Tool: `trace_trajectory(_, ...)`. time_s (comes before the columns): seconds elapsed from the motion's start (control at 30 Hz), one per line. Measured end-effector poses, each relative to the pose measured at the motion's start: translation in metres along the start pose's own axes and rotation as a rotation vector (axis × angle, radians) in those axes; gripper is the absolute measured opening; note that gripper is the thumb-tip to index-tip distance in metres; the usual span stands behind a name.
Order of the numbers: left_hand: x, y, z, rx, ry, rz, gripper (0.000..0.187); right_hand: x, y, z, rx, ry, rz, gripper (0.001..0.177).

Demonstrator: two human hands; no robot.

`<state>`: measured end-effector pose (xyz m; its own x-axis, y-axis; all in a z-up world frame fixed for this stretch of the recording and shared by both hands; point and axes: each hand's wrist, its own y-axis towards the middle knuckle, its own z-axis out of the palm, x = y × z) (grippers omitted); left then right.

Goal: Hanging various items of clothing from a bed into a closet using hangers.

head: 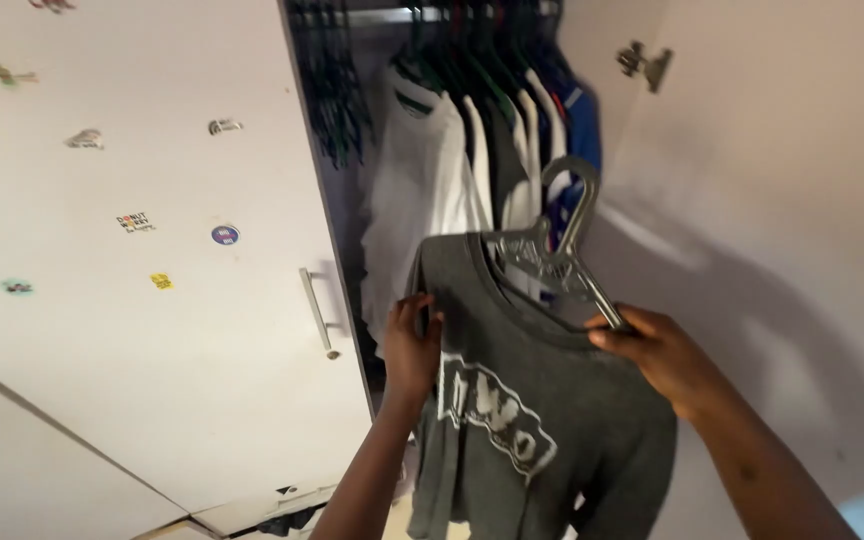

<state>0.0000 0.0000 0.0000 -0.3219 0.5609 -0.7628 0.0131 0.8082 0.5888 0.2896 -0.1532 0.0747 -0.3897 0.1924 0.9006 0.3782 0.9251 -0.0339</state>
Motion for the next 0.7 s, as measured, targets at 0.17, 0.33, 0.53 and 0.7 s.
trace_trajectory(0.17, -0.004, 0.021, 0.004, -0.003, 0.003, -0.020, 0.028, 0.052, 0.119, 0.002, 0.058, 0.121, -0.105, 0.030)
trace_trajectory(0.33, 0.020, 0.022, -0.006, -0.017, 0.043, -0.101, 0.029, 0.127, 0.217, 0.024, -0.004, 0.148, -0.124, 0.025)
trace_trajectory(0.53, 0.060, 0.026, -0.028, 0.068, -0.082, -0.362, 0.029, 0.167, 0.333, 0.067, -0.037, 0.332, -0.490, 0.015)
trace_trajectory(0.7, 0.102, 0.041, -0.023, 0.221, -0.138, -0.415, 0.029, 0.206, 0.359, 0.106, -0.099, 0.114, -0.332, 0.009)
